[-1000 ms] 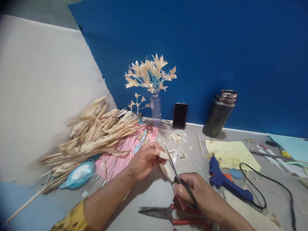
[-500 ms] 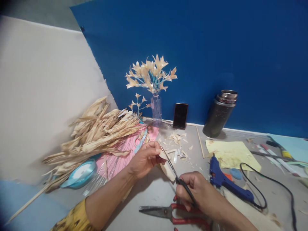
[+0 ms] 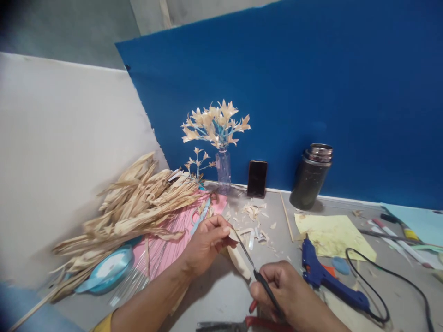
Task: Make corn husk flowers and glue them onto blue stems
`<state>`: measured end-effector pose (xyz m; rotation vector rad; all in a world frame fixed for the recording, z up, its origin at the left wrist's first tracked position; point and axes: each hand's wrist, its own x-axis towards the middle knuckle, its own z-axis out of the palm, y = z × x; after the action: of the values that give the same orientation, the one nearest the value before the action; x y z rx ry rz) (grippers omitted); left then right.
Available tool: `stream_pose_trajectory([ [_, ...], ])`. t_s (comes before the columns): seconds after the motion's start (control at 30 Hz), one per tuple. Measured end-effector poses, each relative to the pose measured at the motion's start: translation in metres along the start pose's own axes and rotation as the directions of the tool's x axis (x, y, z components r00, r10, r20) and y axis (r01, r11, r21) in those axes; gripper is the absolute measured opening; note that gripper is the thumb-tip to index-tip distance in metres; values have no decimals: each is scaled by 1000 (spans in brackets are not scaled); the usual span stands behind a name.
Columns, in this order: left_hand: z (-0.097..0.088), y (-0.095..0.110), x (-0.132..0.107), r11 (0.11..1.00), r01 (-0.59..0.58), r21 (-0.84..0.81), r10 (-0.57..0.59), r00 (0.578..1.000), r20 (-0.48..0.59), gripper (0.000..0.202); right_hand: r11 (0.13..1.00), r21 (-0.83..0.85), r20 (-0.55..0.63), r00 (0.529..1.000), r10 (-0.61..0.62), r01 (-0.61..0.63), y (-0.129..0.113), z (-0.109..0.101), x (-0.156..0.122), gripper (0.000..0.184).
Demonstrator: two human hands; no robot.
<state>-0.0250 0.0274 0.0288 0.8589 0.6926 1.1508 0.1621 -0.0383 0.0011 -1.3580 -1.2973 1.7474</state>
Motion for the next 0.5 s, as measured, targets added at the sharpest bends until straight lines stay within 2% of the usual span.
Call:
stream_pose_trajectory([
  [0.13,1,-1,-1,1000,-25,4,25,1000,-17,29,992,110,-12,998,57,-55,-6,3,-3,47],
  [0.27,3,-1,-2,999,-42,-5,41,999,-30,30,995,75,-12,998,66,-65,-6,0,-2,47],
  [0.5,5,-6,-4,999,-40,-14,39,998,-48,31,998,-27,-57,997,48,-49,9,-9,8,49],
])
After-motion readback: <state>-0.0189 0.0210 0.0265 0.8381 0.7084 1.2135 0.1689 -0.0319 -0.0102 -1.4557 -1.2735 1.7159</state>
